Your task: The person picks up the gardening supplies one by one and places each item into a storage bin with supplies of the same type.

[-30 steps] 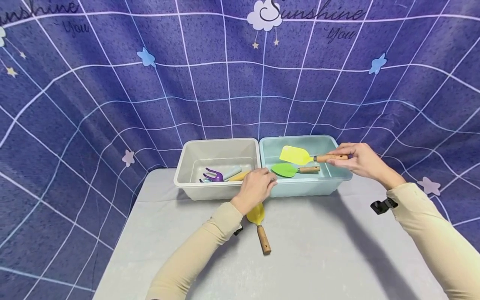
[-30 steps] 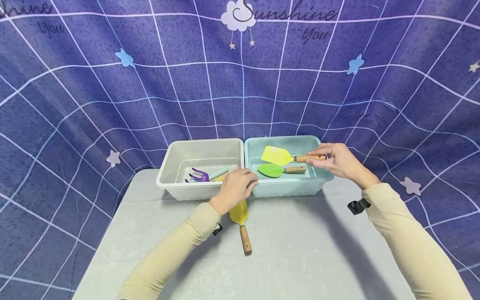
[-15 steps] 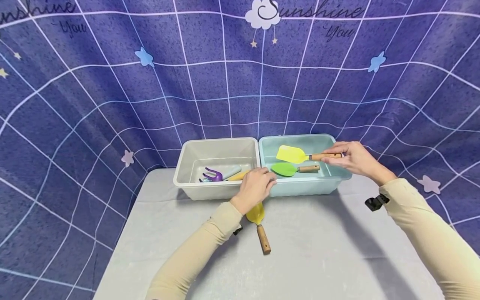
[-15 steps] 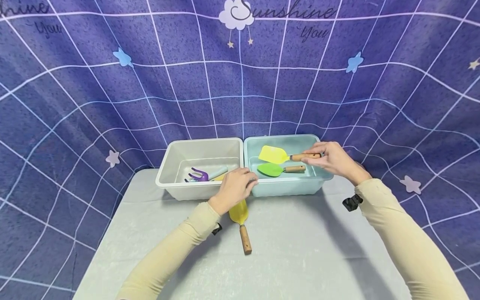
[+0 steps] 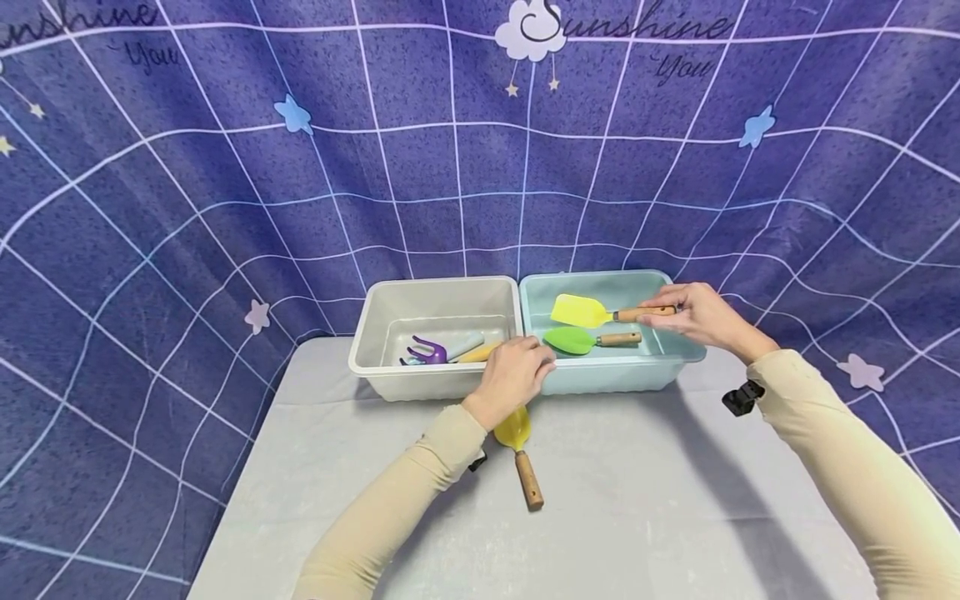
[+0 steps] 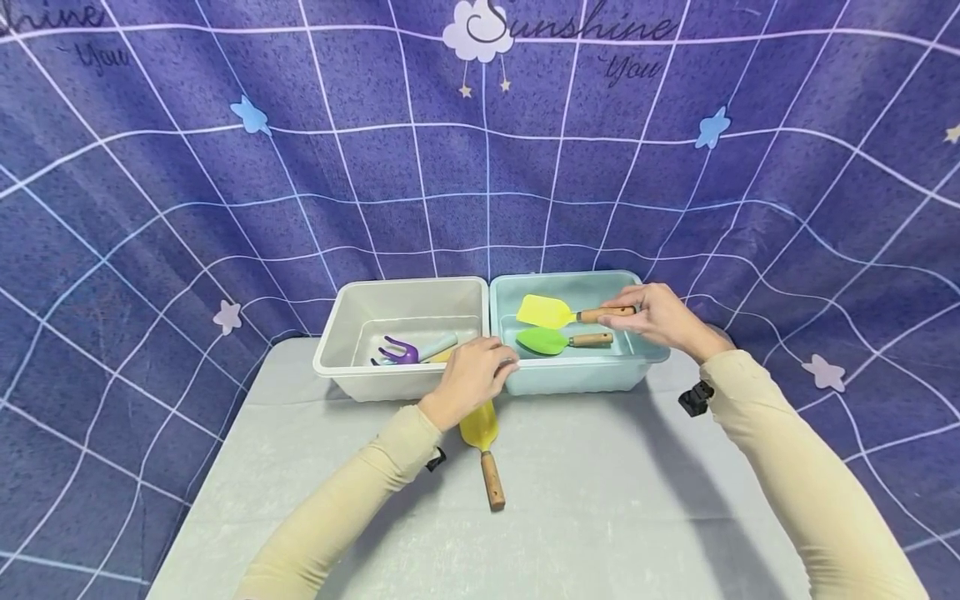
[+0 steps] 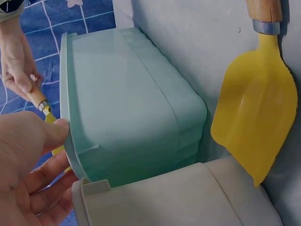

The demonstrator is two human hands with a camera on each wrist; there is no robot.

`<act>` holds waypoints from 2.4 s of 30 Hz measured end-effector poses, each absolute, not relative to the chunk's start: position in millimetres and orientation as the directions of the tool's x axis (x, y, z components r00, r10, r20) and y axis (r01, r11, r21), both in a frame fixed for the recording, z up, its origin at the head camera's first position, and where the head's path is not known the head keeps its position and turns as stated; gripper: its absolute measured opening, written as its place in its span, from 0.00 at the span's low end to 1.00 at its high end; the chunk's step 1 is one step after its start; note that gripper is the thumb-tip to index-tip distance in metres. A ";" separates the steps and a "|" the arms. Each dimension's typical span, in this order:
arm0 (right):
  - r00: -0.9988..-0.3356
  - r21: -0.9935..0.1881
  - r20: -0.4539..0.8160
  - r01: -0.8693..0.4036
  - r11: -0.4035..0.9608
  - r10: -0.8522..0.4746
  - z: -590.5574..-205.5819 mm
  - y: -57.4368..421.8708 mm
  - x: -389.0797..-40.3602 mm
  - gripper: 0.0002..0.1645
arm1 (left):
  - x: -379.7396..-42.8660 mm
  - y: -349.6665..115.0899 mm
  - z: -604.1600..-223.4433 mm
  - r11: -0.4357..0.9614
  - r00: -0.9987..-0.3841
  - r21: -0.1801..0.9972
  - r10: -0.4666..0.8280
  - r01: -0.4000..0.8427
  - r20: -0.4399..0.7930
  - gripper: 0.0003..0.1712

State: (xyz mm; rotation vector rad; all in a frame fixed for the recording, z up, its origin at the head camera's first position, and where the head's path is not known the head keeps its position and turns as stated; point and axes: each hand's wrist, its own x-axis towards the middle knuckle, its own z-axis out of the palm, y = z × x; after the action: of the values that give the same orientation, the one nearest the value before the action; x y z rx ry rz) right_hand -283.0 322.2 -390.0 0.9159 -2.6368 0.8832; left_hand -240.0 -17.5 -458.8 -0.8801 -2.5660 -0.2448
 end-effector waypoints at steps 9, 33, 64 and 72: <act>-0.801 -0.490 0.342 -0.598 0.634 -0.491 -393.8 320.7 -288.8 0.13 | -241.5 -17.6 -460.8 0.789 -0.722 0.032 0.544 0.613 0.428 0.08; -0.843 -0.593 0.315 -0.534 0.603 -0.436 -414.0 324.1 -296.6 0.13 | -241.2 -17.8 -460.0 0.777 -0.710 0.046 0.547 0.627 0.443 0.07; -0.849 -0.625 0.300 -0.519 0.583 -0.434 -437.9 321.8 -301.4 0.14 | -241.1 -17.5 -459.9 0.791 -0.716 0.028 0.538 0.612 0.446 0.07; -0.882 -0.644 0.242 -0.458 0.613 -0.405 -439.5 321.1 -300.2 0.13 | -240.9 -17.6 -460.4 0.787 -0.710 0.028 0.540 0.616 0.452 0.07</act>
State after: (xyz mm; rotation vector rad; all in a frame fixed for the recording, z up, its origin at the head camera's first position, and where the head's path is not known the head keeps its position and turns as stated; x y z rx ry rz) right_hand -300.2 321.1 -439.5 0.7388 -2.7560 1.1320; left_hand -240.9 -17.6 -460.4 -0.8704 -2.5525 -0.2461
